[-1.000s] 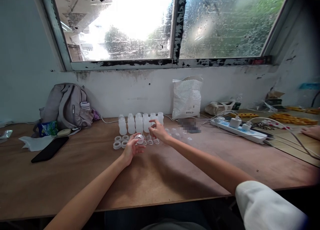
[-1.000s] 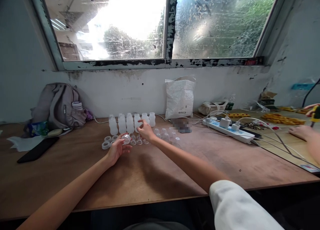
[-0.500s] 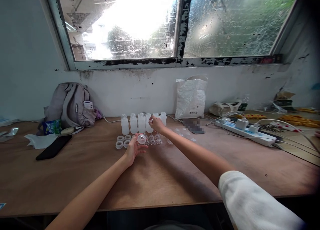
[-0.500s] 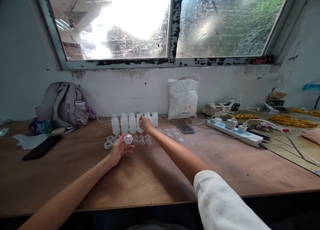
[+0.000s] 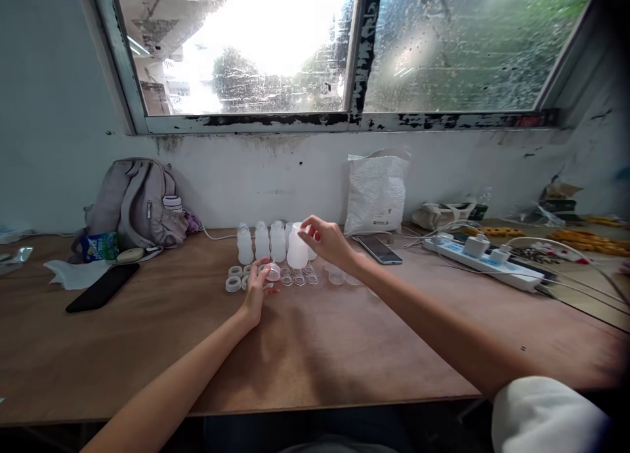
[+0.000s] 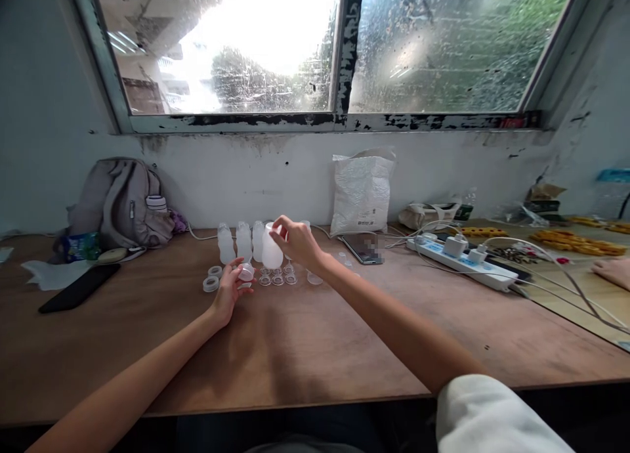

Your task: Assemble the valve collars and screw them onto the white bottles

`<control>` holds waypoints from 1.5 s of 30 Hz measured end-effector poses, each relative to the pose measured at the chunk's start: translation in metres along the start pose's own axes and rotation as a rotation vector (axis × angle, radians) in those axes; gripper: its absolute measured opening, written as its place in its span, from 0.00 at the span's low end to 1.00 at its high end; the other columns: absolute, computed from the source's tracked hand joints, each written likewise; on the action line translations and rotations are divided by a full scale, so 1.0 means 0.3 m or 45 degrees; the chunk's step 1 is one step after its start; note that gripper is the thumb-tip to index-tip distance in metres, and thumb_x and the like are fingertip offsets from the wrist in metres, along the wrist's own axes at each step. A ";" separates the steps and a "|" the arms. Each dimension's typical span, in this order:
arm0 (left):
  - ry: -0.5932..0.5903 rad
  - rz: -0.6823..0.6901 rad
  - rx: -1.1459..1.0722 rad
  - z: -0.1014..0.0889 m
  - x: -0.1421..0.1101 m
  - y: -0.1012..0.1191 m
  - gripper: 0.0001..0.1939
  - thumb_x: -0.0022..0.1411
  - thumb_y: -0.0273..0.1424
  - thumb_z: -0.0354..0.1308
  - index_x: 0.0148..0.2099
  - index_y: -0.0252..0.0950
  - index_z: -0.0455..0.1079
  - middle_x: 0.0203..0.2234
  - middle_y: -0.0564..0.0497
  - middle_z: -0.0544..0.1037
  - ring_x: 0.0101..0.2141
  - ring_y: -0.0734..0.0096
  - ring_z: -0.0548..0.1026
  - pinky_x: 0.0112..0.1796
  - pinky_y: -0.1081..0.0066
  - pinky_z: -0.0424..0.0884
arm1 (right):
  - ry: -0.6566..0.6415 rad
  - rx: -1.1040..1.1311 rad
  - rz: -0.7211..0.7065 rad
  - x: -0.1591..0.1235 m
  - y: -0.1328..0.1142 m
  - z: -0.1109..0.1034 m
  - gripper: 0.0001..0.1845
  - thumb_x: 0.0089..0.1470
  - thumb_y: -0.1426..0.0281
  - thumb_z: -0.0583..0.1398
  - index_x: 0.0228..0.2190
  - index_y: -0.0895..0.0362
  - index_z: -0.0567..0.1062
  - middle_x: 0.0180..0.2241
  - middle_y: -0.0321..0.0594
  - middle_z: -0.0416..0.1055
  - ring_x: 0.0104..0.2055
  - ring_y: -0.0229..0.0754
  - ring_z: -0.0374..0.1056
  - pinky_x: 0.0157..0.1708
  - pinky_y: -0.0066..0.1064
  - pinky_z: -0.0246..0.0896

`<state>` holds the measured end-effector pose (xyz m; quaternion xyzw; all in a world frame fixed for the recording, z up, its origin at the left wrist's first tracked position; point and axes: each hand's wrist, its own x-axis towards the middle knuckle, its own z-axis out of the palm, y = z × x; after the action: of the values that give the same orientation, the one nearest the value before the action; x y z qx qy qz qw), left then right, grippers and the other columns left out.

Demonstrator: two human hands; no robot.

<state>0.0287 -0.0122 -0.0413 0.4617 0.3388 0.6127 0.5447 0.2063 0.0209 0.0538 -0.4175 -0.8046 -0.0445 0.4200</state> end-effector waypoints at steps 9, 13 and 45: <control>-0.060 0.501 0.210 0.051 -0.096 0.066 0.17 0.57 0.39 0.50 0.48 0.40 0.58 0.42 0.47 0.69 0.42 0.67 0.68 0.41 0.69 0.64 | -0.280 0.329 -0.188 -0.242 -0.084 0.055 0.09 0.52 0.65 0.52 0.31 0.57 0.68 0.18 0.33 0.61 0.19 0.31 0.55 0.21 0.22 0.52; -0.014 0.532 0.159 0.067 -0.129 0.076 0.19 0.56 0.41 0.50 0.49 0.42 0.56 0.46 0.46 0.66 0.43 0.64 0.67 0.45 0.65 0.61 | -0.309 0.428 -0.190 -0.253 -0.095 0.063 0.09 0.51 0.65 0.52 0.32 0.56 0.68 0.19 0.34 0.62 0.20 0.33 0.55 0.22 0.24 0.53; -0.187 0.576 0.293 0.073 -0.126 0.051 0.20 0.54 0.36 0.54 0.49 0.41 0.57 0.45 0.47 0.63 0.44 0.66 0.64 0.45 0.68 0.60 | -0.003 0.851 0.112 -0.316 -0.141 0.122 0.07 0.49 0.66 0.56 0.28 0.58 0.70 0.21 0.36 0.65 0.20 0.32 0.61 0.19 0.24 0.57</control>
<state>0.0430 -0.0539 -0.0271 0.6277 0.2539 0.6414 0.3609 0.1812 -0.0511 -0.0256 -0.2911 -0.7563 0.2403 0.5344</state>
